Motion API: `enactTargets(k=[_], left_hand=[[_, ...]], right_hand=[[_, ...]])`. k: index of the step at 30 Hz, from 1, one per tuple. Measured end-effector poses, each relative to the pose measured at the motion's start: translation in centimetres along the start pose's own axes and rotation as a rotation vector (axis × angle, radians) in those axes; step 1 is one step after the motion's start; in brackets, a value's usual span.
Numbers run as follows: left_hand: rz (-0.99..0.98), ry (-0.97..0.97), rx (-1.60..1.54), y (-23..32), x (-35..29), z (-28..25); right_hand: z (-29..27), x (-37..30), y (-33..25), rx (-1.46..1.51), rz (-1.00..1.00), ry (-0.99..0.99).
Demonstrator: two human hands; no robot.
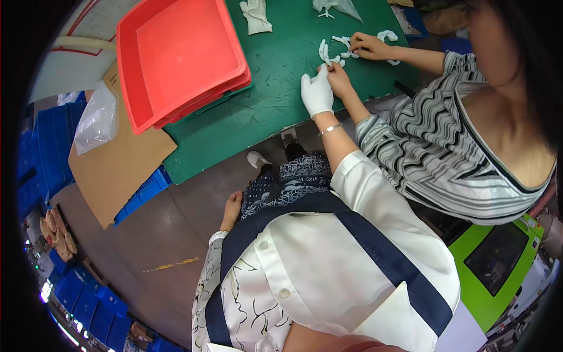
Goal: The person assembles curved plastic components by fitting parts together by hand alongside a coworker and arranges the plastic pieces on the table.
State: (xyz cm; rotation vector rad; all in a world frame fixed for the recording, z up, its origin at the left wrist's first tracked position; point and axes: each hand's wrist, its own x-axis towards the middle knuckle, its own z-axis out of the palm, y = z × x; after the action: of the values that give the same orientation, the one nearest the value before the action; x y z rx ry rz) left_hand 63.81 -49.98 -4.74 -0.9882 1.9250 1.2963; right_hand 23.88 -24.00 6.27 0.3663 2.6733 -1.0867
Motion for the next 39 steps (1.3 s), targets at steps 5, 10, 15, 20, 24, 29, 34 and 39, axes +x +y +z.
enactTargets(k=[5,10,15,20,24,29,34,39], left_hand=[[0.193,0.298,0.181,2.6,-2.3,-0.3],[0.490,0.505,0.122,14.2,-3.0,-2.4],[0.600,0.699,0.195,18.5,0.5,-4.6],[0.541,0.860,0.236,18.8,4.8,-6.8],[0.505,0.923,0.278,18.5,6.7,-6.6],[0.458,1.025,0.294,17.9,7.7,-5.9],[0.461,1.034,0.315,18.1,7.7,-5.8],[0.488,1.107,0.377,18.0,8.2,-5.5]], right_hand=[[0.8,3.1,0.2,0.011,-0.031,0.195],[-2.9,4.5,-0.2,-0.248,0.021,0.067],[-5.5,3.6,-0.4,-0.395,0.113,0.057],[-5.8,4.1,0.9,-0.426,0.156,0.042],[-5.8,3.8,0.9,-0.453,0.163,0.028],[-6.3,2.9,-0.7,-0.464,0.166,-0.004],[-6.5,3.6,-0.6,-0.434,0.131,-0.065],[-3.1,6.3,0.3,-0.285,0.085,-0.039]])
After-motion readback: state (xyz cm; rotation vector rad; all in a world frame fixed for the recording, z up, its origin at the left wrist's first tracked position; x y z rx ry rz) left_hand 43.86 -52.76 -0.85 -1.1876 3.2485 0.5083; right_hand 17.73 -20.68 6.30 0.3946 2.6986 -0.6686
